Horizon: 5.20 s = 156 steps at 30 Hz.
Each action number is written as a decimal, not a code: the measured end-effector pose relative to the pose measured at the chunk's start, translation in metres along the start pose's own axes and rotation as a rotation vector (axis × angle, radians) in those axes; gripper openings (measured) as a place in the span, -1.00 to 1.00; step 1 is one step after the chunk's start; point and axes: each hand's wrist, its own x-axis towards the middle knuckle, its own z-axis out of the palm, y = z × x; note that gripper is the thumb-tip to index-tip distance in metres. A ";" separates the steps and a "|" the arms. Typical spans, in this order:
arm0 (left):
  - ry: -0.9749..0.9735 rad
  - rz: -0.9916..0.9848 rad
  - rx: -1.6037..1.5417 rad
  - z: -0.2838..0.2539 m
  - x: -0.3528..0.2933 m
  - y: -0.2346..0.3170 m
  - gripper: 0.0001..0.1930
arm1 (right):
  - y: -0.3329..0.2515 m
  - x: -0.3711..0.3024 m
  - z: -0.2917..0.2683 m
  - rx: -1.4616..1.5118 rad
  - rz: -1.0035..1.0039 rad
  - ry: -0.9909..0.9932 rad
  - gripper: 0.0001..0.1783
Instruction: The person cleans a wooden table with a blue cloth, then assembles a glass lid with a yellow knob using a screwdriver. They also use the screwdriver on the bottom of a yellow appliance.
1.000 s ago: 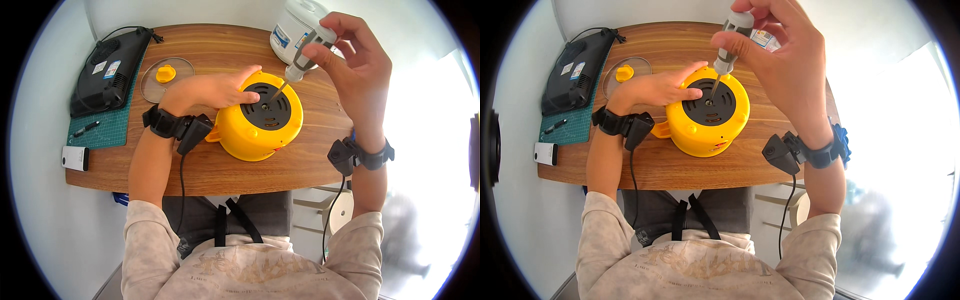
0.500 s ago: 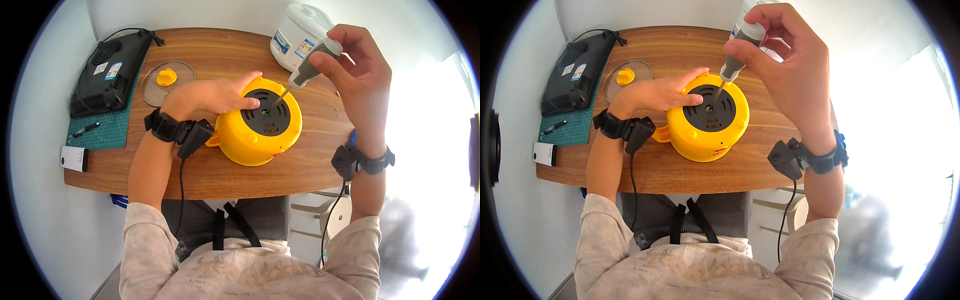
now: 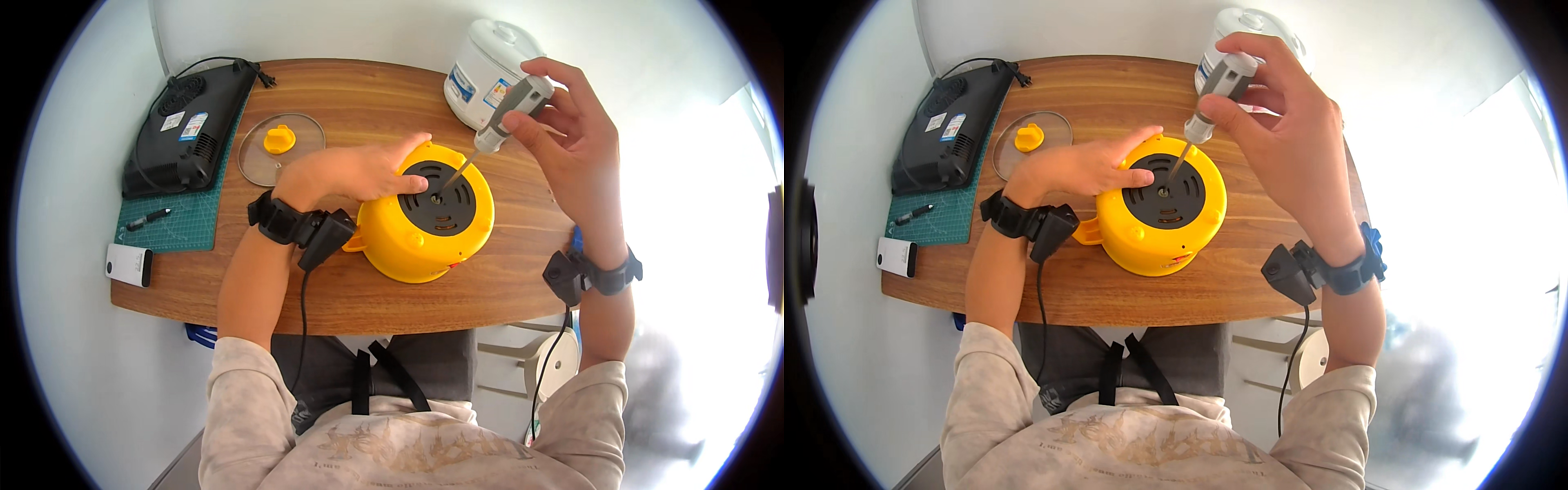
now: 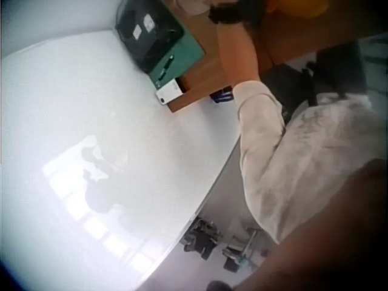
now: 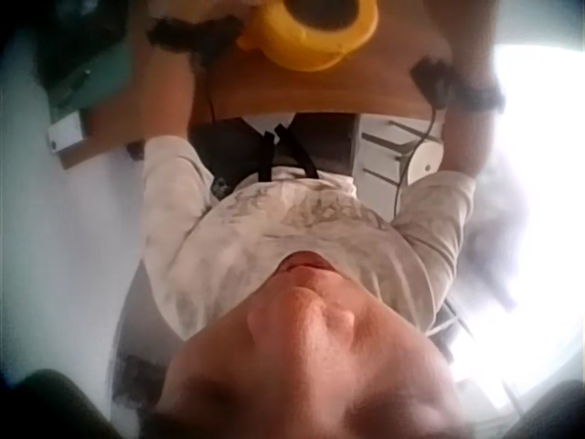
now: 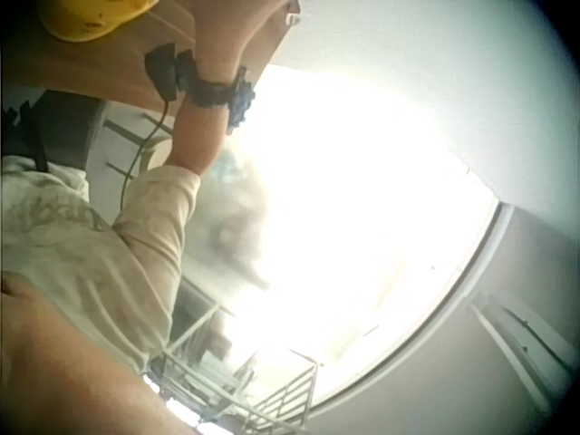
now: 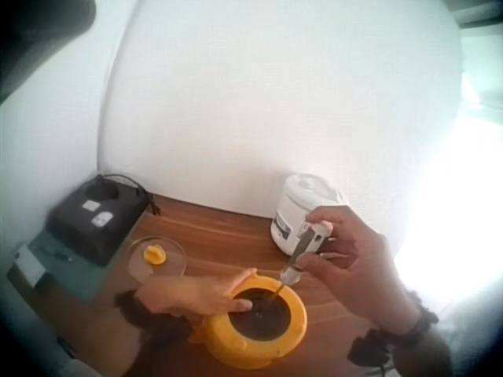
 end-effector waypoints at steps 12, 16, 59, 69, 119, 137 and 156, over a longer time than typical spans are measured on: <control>-0.036 -0.017 -0.014 -0.002 -0.001 0.003 -0.16 | 0.010 -0.004 -0.003 0.006 0.025 0.047 -0.52; -0.012 -0.006 -0.008 -0.001 -0.002 0.001 -0.16 | 0.007 -0.006 -0.002 0.010 0.037 0.055 -0.51; -0.045 -0.070 -0.014 -0.004 -0.003 0.009 -0.17 | -0.012 -0.010 0.012 -0.045 -0.126 0.103 -0.44; -0.043 -0.075 -0.011 -0.003 -0.004 0.007 -0.16 | -0.018 -0.005 0.016 -0.112 -0.239 0.070 -0.47; 0.018 -0.077 0.040 0.000 -0.005 0.008 -0.20 | -0.032 -0.001 0.008 -0.357 -0.188 -0.027 -0.48; 0.003 -0.059 0.031 0.001 -0.003 0.004 -0.19 | -0.019 -0.002 0.013 -0.333 -0.233 0.056 -0.48; 0.003 -0.044 0.021 -0.001 -0.006 0.010 -0.19 | 0.003 0.005 0.006 0.089 -0.390 0.044 -0.58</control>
